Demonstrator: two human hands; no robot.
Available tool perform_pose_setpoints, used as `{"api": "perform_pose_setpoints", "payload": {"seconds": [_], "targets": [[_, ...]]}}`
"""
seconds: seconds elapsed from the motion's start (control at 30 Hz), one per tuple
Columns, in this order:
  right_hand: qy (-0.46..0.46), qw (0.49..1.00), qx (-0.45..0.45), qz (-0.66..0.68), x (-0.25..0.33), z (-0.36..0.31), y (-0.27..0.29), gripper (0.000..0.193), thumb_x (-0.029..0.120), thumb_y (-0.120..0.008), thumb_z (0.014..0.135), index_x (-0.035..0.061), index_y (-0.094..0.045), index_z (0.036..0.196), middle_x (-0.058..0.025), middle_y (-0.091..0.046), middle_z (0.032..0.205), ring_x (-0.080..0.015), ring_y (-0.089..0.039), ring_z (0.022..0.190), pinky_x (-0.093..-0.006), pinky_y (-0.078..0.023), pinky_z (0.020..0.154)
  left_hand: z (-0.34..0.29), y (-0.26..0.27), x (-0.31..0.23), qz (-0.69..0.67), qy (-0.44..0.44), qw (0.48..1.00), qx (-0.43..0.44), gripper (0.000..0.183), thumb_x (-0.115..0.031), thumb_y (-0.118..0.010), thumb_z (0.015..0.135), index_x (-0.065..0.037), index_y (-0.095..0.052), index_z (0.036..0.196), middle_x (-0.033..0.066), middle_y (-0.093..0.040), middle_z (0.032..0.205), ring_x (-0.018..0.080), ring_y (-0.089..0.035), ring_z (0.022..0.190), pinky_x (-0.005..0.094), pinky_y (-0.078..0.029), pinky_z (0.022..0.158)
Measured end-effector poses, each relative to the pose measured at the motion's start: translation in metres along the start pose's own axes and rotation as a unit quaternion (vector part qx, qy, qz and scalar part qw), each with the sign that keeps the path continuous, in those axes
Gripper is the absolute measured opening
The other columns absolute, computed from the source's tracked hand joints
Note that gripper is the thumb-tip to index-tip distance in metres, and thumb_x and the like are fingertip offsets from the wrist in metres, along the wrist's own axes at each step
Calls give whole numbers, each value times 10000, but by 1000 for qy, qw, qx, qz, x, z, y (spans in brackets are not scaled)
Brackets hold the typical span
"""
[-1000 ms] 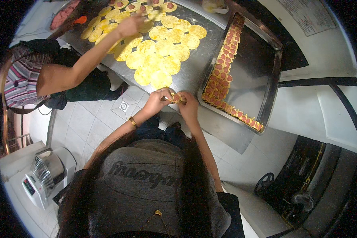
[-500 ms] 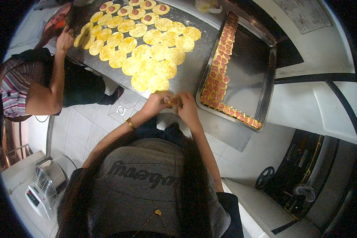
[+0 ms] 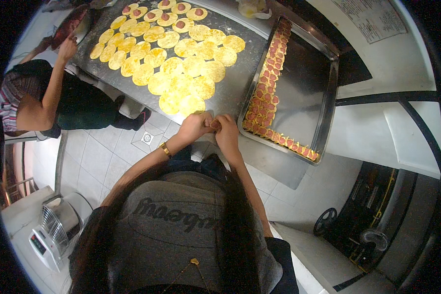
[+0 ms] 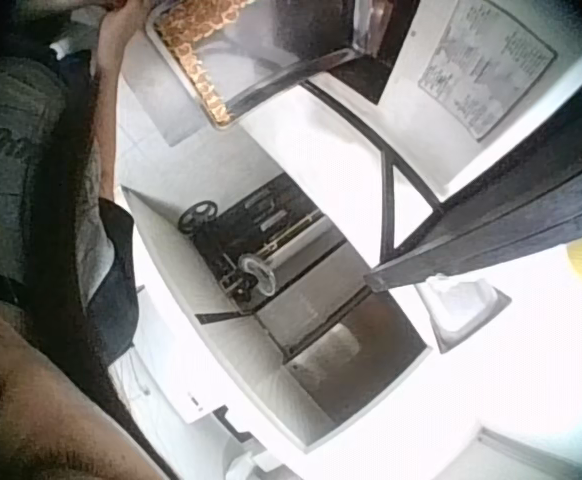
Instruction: The person retrieves a container from the refrigerator and walks to a stainless steel table. They separate round yellow dough discs and place them on the table. They then pick up each disc, place a slice of meat in the center, fold the dough around the meat, and place the assembled pastries onto a metal tray.
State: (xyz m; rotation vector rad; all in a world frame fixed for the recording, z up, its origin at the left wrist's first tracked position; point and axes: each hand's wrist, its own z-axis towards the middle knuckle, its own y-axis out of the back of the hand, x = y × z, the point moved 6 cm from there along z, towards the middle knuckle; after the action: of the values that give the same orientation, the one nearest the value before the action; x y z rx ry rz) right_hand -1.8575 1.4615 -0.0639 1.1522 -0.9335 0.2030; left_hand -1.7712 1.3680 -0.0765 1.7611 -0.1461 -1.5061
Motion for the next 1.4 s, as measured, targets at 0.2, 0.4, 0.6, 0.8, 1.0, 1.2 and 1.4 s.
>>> {"api": "perform_pose_setpoints", "payload": {"seconds": [0.2, 0.4, 0.6, 0.8, 1.0, 1.2, 1.4], "targets": [[-36, 998, -46, -38, 4, -6, 6, 369, -101, -616, 636, 14, -619, 986, -140, -586, 988, -319, -604, 882, -364, -491, 730, -4, 7, 2, -121, -5, 992, -25, 258, -68, -764, 666, -25, -590, 852, 94, -603, 719, 215, -621, 681, 321, -498, 626], [7, 999, -31, 20, 5, -1, 4, 370, -72, -569, 685, 27, -587, 1041, -144, -569, 1007, -360, -553, 945, -415, -448, 805, -4, 6, -1, -100, -5, 995, -28, 194, -23, -731, 702, -15, -611, 854, 90, -621, 718, 179, -610, 641, 291, -496, 610], [29, 998, -37, -39, 16, -2, 2, 320, -65, -573, 695, 45, -594, 995, -129, -572, 964, -348, -552, 936, -400, -445, 792, -4, 4, 5, -123, -5, 992, -17, 157, -6, -707, 732, -12, -627, 867, 75, -627, 708, 126, -600, 645, 274, -497, 614], [-4, 998, -42, 49, -2, 12, 31, 295, -48, -639, 687, 50, -612, 964, -84, -601, 951, -242, -596, 849, -333, -483, 732, -11, 22, -1, -208, 36, 978, -3, 207, 32, -669, 760, 9, -609, 957, 64, -646, 797, 103, -611, 714, 236, -505, 676], [-76, 966, -228, 97, -123, 68, 163, 295, -14, -689, 659, 64, -651, 941, -57, -664, 869, -192, -628, 754, -302, -493, 696, -32, 61, 15, -183, 69, 979, -56, 255, 18, -674, 769, 32, -597, 1012, 67, -667, 844, 96, -625, 739, 230, -518, 693], [-166, 981, -79, -63, -179, 105, 172, 405, -61, -671, 656, 89, -670, 1032, 3, -666, 863, -126, -607, 749, -272, -487, 704, -60, 71, 32, -199, 117, 970, -76, 247, 22, -668, 769, 24, -610, 1009, 58, -669, 855, 91, -624, 765, 234, -516, 709], [-132, 991, 15, -3, -201, 108, 152, 445, -64, -620, 649, 111, -675, 1054, -52, -657, 923, -152, -600, 831, -279, -472, 744, -81, 70, 31, -196, 138, 968, -75, 246, 20, -664, 777, 20, -611, 1016, 62, -666, 886, 87, -625, 785, 231, -518, 698]]}}
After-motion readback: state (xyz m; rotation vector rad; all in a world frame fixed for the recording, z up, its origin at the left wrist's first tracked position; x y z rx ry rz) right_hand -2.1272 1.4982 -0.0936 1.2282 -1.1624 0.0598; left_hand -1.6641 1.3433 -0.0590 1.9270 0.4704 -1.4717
